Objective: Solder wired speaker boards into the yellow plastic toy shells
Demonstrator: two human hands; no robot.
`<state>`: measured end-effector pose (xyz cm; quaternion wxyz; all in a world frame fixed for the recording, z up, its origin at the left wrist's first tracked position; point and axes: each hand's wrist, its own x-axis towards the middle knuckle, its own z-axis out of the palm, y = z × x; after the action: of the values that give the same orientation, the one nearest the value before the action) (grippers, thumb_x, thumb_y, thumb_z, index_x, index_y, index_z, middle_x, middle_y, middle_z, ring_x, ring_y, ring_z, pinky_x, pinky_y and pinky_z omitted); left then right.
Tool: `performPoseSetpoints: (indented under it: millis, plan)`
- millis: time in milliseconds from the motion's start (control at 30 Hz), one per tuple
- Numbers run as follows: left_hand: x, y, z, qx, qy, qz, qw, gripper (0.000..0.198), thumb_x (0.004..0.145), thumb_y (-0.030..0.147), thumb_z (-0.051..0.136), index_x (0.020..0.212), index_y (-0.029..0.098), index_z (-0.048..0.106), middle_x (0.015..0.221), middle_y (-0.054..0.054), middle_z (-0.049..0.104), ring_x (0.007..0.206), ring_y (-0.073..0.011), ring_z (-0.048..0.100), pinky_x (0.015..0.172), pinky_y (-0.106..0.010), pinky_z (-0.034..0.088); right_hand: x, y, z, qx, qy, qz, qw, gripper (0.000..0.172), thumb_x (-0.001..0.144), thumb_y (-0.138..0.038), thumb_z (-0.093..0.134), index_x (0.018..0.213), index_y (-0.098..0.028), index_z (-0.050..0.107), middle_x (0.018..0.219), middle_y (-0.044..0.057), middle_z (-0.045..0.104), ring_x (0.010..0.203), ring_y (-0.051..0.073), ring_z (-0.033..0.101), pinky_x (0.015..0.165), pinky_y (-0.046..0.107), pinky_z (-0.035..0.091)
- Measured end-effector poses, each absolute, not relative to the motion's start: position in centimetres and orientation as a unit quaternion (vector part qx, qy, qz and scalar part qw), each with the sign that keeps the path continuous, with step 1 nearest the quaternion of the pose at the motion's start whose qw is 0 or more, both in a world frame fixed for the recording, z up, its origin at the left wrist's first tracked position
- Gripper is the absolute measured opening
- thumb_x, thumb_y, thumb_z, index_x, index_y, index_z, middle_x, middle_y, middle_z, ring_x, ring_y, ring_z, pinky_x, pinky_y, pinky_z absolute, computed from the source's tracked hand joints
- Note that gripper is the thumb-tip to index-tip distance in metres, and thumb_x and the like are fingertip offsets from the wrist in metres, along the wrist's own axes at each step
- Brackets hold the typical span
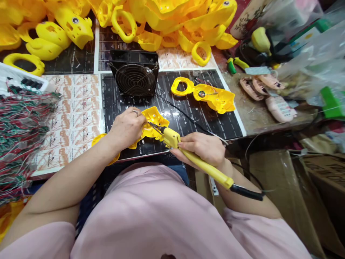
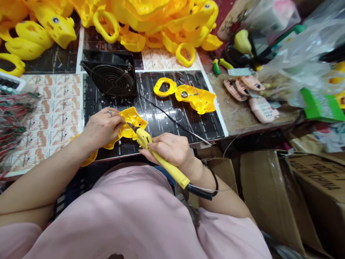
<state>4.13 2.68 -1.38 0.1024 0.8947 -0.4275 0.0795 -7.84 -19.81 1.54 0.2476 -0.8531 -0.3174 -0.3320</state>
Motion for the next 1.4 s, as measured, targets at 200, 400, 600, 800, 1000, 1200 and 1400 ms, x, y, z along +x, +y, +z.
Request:
performPoseSetpoints:
  millis: [200, 400, 600, 800, 1000, 1200, 1400]
  plan:
    - [4.0, 2.7, -1.3, 0.897, -0.424, 0.068, 0.108, 0.023, 0.085, 0.01, 0.051, 0.081, 0.013, 0.074, 0.085, -0.012, 0.072, 0.1, -0.0271, 0.066, 0.085, -0.041, 0.059, -8.7, -20.4, 2.6, -0.854, -0.279, -0.351, 0.265, 0.018, 0.085, -0.02, 0.077, 0.087, -0.017, 0.059, 0.071, 0.003, 0.07, 0.061, 0.01, 0.068, 0.057, 0.016, 0.057]
    - [4.1, 2.9, -1.3, 0.893, -0.433, 0.075, 0.1, 0.022, 0.084, 0.011, 0.052, 0.081, 0.013, 0.074, 0.083, -0.011, 0.072, 0.099, -0.0273, 0.066, 0.082, -0.039, 0.059, -9.6, -20.8, 1.9, -0.866, -0.221, -0.373, 0.248, 0.023, 0.087, -0.025, 0.075, 0.106, -0.024, 0.062, 0.078, 0.0, 0.073, 0.061, 0.014, 0.069, 0.052, 0.021, 0.058]
    - [4.2, 2.9, -1.5, 0.891, -0.431, 0.087, 0.111, 0.023, 0.085, 0.013, 0.051, 0.08, 0.014, 0.074, 0.086, -0.012, 0.073, 0.099, -0.0279, 0.067, 0.084, -0.041, 0.059, -10.1, -20.6, 1.3, -0.872, -0.165, -0.404, 0.22, 0.064, 0.096, -0.054, 0.057, 0.148, -0.02, 0.044, 0.08, 0.001, 0.076, 0.06, 0.014, 0.07, 0.061, 0.024, 0.061]
    - [4.8, 3.3, -1.3, 0.875, -0.455, 0.124, 0.11, 0.026, 0.089, 0.02, 0.049, 0.08, 0.016, 0.073, 0.082, -0.012, 0.073, 0.092, -0.0269, 0.069, 0.081, -0.039, 0.06, -8.1, -18.2, -2.1, -0.891, -0.188, -0.349, 0.223, 0.016, 0.098, -0.033, 0.062, 0.104, -0.02, 0.069, 0.081, 0.001, 0.074, 0.067, 0.01, 0.069, 0.066, 0.018, 0.055]
    - [5.2, 3.3, -1.3, 0.872, -0.462, 0.11, 0.121, 0.027, 0.088, 0.023, 0.048, 0.08, 0.017, 0.073, 0.084, -0.013, 0.074, 0.094, -0.0277, 0.07, 0.08, -0.039, 0.06, -6.4, -16.1, -4.3, -0.912, -0.189, -0.344, 0.12, 0.022, 0.096, -0.044, 0.063, 0.103, -0.026, 0.073, 0.073, -0.001, 0.066, 0.068, 0.011, 0.061, 0.056, 0.02, 0.042]
    - [3.7, 3.4, 1.6, 0.847, -0.452, 0.151, 0.237, 0.026, 0.093, 0.034, 0.054, 0.101, 0.017, 0.071, 0.102, -0.01, 0.076, 0.109, -0.0262, 0.069, 0.099, -0.042, 0.056, -7.9, -18.0, -3.7, -0.89, -0.175, -0.399, 0.133, 0.009, 0.095, -0.028, 0.065, 0.097, -0.023, 0.072, 0.07, -0.001, 0.065, 0.063, 0.01, 0.059, 0.061, 0.019, 0.045]
    - [5.6, 8.6, 3.4, 0.916, -0.343, 0.142, 0.151, 0.034, 0.093, 0.041, 0.048, 0.106, 0.021, 0.073, 0.105, -0.008, 0.076, 0.094, -0.0234, 0.071, 0.085, -0.036, 0.056, -10.7, -27.4, -3.6, -0.863, -0.07, -0.498, 0.053, 0.022, 0.08, -0.035, 0.082, 0.096, -0.024, 0.072, 0.061, 0.0, 0.068, 0.043, 0.013, 0.059, 0.043, 0.023, 0.044]
